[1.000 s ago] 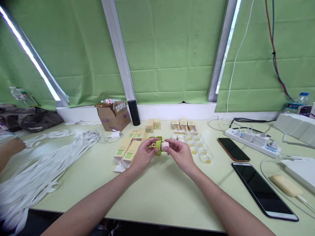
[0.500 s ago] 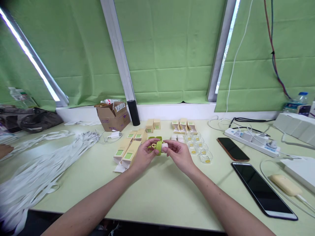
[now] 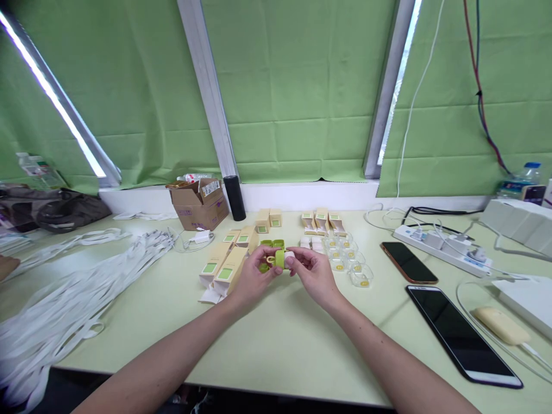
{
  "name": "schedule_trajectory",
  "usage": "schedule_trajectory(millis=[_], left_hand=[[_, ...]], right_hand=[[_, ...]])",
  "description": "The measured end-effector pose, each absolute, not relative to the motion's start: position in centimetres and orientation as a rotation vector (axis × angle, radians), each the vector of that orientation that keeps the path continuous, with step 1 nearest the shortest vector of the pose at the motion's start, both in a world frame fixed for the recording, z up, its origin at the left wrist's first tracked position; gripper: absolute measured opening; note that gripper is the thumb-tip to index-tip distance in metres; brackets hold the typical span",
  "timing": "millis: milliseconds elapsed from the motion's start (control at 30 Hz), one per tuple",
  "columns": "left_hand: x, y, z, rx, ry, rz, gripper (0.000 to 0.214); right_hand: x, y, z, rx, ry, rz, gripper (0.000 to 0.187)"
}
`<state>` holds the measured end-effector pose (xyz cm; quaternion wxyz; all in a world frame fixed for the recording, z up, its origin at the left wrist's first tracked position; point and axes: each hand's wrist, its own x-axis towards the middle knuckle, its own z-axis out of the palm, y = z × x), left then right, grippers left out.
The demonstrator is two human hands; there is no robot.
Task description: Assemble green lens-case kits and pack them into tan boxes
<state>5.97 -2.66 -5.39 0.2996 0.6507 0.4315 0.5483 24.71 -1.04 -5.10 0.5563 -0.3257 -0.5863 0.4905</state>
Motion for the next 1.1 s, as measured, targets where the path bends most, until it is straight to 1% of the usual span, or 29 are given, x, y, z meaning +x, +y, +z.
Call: schedule_trajectory(millis=[200, 333, 433, 600, 833, 1100], left_hand=[[6.2, -3.2, -5.0, 1.862, 1.278, 1.475, 0.05], [6.3, -3.2, -5.0, 2.019, 1.269, 1.55, 0.049], [6.3, -3.3, -5.3, 2.05, 1.245, 1.54, 0.052], [6.1, -3.3, -6.0, 2.118, 1.197, 1.529, 0.048], [5.7, -2.8, -6.6, 2.18, 1.187, 1.527, 0.058], [5.6, -3.0, -6.4, 2.233, 1.179, 1.397, 0.062]], right_hand=[[24.1, -1.1, -5.4, -0.785, -1.356, 1.114, 0.053], [23.6, -1.2, -5.2, -0.76, -1.293, 1.153, 0.052], [23.4, -1.4, -5.0, -0.749, -1.259, 1.204, 0.054], [23.0, -1.6, -4.6, -0.758, -1.261, 1.217, 0.053], [21.7, -1.5, -4.3, -0.758, -1.22, 1.205, 0.052], [21.2, -1.5, -5.3, -0.793, -1.11, 1.236, 0.056]])
